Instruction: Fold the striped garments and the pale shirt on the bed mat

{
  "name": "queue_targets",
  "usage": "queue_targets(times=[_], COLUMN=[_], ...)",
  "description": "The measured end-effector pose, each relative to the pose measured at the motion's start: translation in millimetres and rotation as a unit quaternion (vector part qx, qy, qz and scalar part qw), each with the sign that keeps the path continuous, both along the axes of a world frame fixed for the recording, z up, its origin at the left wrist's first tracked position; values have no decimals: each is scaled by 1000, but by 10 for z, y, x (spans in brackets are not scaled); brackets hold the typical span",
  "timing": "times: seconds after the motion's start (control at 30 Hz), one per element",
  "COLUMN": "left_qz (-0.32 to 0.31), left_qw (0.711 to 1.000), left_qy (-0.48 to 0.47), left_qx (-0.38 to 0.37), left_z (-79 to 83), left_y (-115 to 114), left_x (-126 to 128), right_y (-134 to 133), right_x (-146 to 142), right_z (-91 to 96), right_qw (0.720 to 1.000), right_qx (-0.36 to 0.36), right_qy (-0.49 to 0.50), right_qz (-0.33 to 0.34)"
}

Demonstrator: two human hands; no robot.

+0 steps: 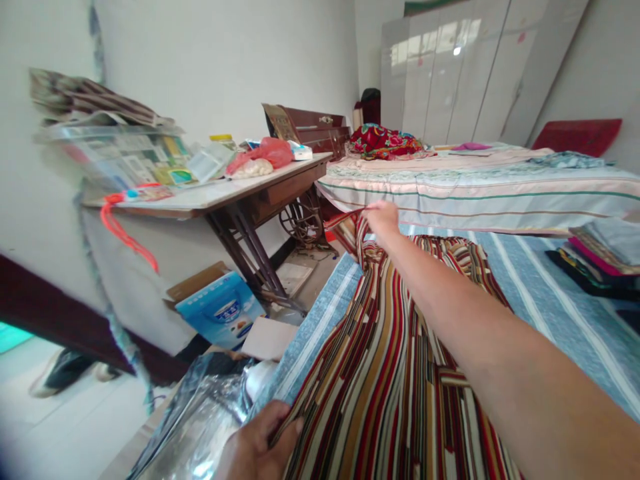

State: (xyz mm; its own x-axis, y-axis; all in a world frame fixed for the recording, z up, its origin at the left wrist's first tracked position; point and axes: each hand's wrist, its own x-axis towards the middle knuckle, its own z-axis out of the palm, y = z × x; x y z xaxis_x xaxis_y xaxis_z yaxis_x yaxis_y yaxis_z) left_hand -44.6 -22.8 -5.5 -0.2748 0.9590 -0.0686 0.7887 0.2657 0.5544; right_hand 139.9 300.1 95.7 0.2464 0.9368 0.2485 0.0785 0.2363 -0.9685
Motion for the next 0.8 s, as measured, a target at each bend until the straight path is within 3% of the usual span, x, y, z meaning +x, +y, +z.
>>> queue_targets(times=[0.1,0.23,0.3,0.47,0.57,0.67,0.8], left_qz=[-53,-192,-260,-375,-399,-392,-367], left_qw=[998,981,965,922,909,914,929], left_qy=[14,31,24,57,65,55,25], left_qx=[4,-4,-17,-79,-102,-87,-47], left_z=[221,436,443,255,170,172,284], left_y=[34,67,76,51,15,-4,-18], left_x=[289,801,1045,1385,1406,1368,1295], right_y=[100,41,-23,-195,-271,-295,-263], right_x=[584,1342,1690,2416,2667,2753,2736], right_z=[199,315,317,192,85,49,244], right_qw=[992,971,948,931,933,941,943], right_qx=[-32,-23,11,34,45,43,46], right_qy=[107,220,304,341,331,312,317], right_qz=[-53,-87,-88,-124,-132,-120,-84])
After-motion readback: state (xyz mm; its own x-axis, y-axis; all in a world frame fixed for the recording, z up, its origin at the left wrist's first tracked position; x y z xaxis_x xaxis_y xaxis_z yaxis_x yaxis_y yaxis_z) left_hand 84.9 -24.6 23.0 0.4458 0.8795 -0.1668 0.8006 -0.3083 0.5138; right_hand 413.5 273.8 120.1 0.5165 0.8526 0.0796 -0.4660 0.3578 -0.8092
